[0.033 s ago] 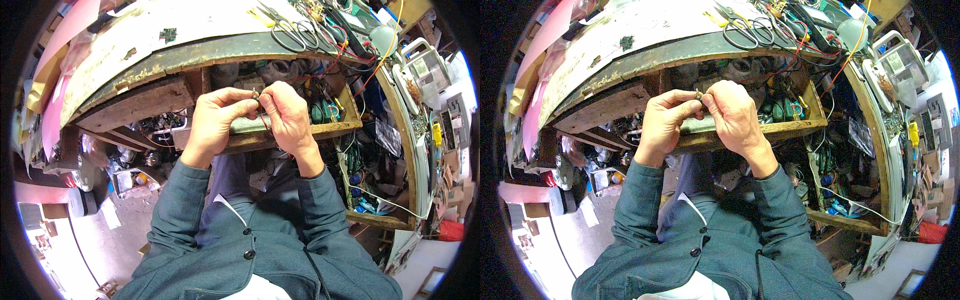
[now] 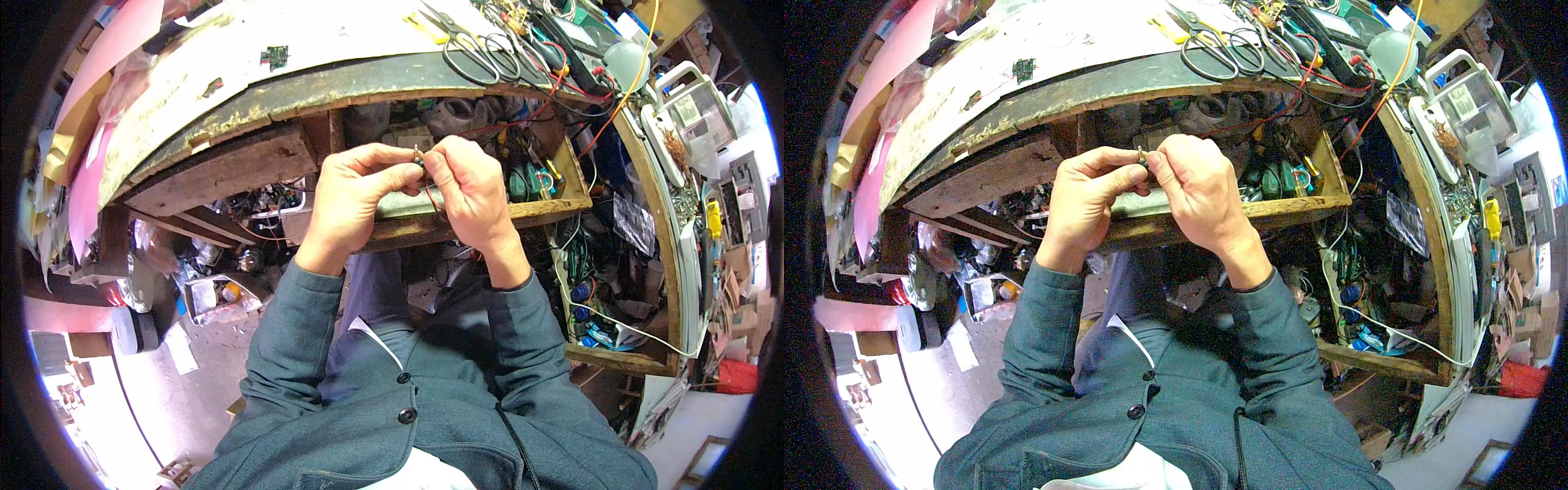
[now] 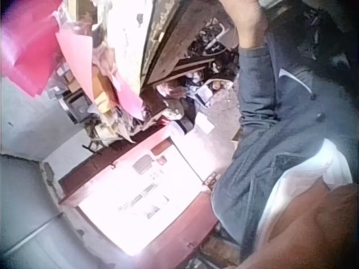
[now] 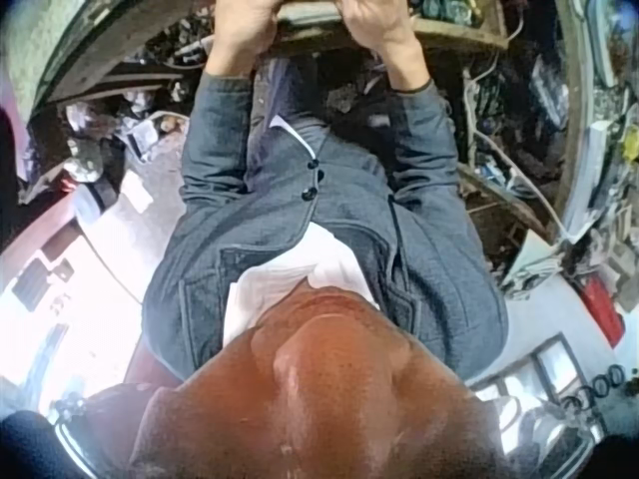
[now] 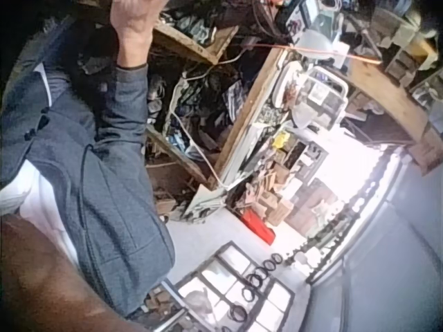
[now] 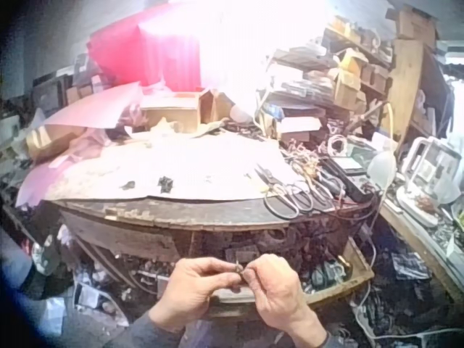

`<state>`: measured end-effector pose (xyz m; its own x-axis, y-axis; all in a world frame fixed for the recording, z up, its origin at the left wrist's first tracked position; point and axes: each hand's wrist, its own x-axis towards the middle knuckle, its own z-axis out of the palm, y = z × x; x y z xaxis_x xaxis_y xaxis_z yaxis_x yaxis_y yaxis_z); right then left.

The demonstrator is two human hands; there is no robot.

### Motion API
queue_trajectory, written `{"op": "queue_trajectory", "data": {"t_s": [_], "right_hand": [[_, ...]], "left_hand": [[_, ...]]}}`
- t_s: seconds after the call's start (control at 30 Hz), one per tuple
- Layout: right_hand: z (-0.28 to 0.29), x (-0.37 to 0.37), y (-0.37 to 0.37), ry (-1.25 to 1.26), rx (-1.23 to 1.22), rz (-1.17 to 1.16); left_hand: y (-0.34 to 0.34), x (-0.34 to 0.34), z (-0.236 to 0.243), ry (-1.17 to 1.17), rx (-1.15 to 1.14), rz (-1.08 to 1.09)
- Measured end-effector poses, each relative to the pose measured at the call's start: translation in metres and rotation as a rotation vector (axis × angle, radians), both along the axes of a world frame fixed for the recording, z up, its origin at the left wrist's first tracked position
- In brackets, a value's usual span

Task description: The person strips insulation from a red wire using shears, twists the exposed strands, and then connects the wire to a small green circuit board. The person then uses a multimeter probe to test the connection on the circuit board.

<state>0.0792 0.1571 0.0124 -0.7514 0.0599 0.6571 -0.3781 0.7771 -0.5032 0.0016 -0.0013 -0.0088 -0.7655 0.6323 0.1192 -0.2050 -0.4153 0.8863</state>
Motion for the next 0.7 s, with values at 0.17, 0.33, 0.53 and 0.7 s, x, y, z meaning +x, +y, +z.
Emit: {"op": "queue_trajectory", "data": {"t_s": [0.17, 0.33, 0.53, 0.7], "right_hand": [[0.0041, 0.0028, -0.0005, -0.169, -0.207, 0.051], [0.0092, 0.0021, -0.0065, -0.077, -0.32, 0.075], [0.0018, 0.001, -0.0031, -0.13, -0.198, 0.002], [0.0063, 0.0044, -0.0067, -0.126, -0.289, 0.05]], "left_hand": [[0.002, -0.0001, 0.0003, -0.017, 0.012, 0.028], [0.0029, 0.0015, 0.002, -0.059, 0.023, 0.064], [0.002, -0.0008, -0.0021, -0.014, -0.005, 0.029], [0.0029, 0.0009, 0.0038, -0.079, 0.044, 0.05]]}}
